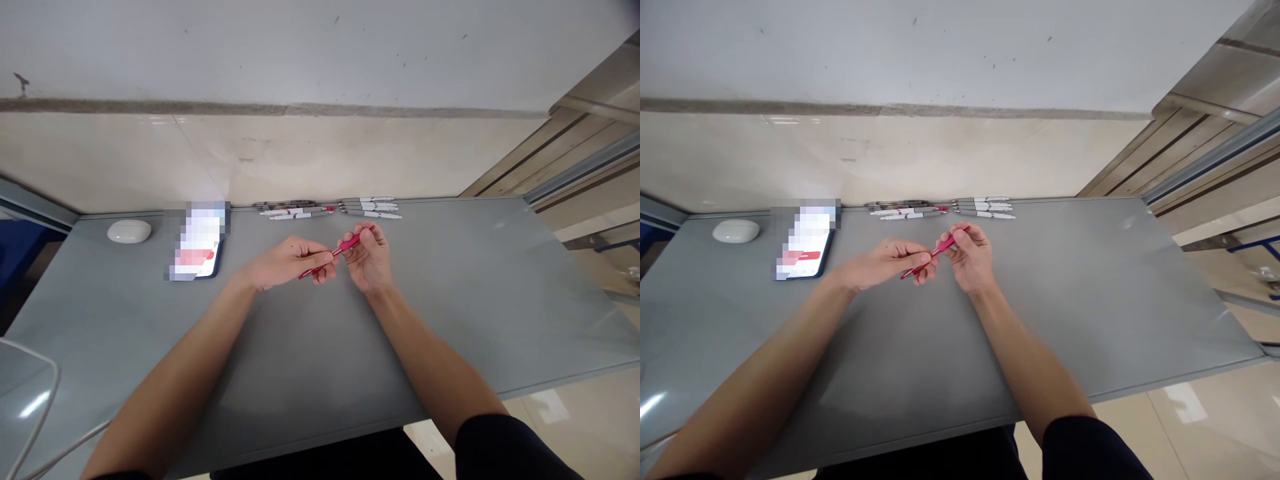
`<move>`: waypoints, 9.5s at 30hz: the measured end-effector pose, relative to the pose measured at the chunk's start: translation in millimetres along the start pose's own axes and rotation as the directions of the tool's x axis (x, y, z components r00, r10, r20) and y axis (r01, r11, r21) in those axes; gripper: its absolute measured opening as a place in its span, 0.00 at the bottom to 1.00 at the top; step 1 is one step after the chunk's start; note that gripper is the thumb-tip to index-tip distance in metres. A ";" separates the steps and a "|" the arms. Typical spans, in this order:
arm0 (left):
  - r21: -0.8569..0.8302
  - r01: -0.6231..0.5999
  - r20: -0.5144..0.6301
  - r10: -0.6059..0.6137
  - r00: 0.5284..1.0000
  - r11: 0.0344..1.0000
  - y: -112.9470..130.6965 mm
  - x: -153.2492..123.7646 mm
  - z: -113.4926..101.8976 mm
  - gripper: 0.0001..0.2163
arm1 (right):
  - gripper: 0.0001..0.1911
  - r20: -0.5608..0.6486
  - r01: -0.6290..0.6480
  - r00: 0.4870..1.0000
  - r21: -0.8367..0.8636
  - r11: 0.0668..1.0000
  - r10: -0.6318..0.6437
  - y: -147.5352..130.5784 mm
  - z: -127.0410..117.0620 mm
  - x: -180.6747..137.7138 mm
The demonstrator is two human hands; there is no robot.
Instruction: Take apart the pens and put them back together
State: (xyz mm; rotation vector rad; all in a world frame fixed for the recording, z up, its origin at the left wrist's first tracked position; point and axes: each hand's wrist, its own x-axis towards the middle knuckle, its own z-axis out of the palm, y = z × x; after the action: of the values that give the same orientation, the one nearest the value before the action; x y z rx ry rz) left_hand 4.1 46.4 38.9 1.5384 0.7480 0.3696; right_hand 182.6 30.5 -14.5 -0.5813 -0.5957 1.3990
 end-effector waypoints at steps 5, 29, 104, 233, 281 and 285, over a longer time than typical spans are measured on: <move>0.137 -0.035 -0.101 0.049 0.994 0.990 -3.7 3.8 2.6 0.15 | 0.08 -0.058 0.028 0.998 -0.020 0.999 -0.029 1.0 0.0 1.4; -0.386 -0.418 -0.587 0.130 0.799 0.822 -15.3 6.9 25.5 0.11 | 0.09 -0.079 -0.017 0.997 -0.144 0.989 0.005 -12.3 -7.4 7.9; 0.863 0.313 -0.459 0.356 0.814 0.397 -66.1 -8.1 16.5 0.26 | 0.15 -0.173 0.129 0.984 0.465 0.876 -0.053 1.3 -16.5 24.1; 0.952 0.130 -0.283 0.633 0.720 0.278 -57.6 9.6 26.3 0.12 | 0.21 -0.050 -0.025 0.998 0.215 0.976 0.036 9.4 13.1 10.5; 0.867 0.386 -0.495 0.454 0.741 0.317 -64.7 8.4 32.5 0.21 | 0.17 0.555 0.465 0.823 -0.533 -0.707 0.123 -60.0 -55.4 61.1; 0.868 0.391 -0.494 0.445 0.747 0.307 -64.8 8.5 32.4 0.22 | 0.16 0.502 0.435 0.853 -0.530 -0.727 0.144 -68.0 -54.6 66.0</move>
State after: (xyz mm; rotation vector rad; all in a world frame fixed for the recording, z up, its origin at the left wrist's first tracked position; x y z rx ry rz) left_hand 15.9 24.9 -29.8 2.6495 1.7821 0.5715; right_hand 274.3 89.2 -4.5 -1.6315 -2.4404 -0.4204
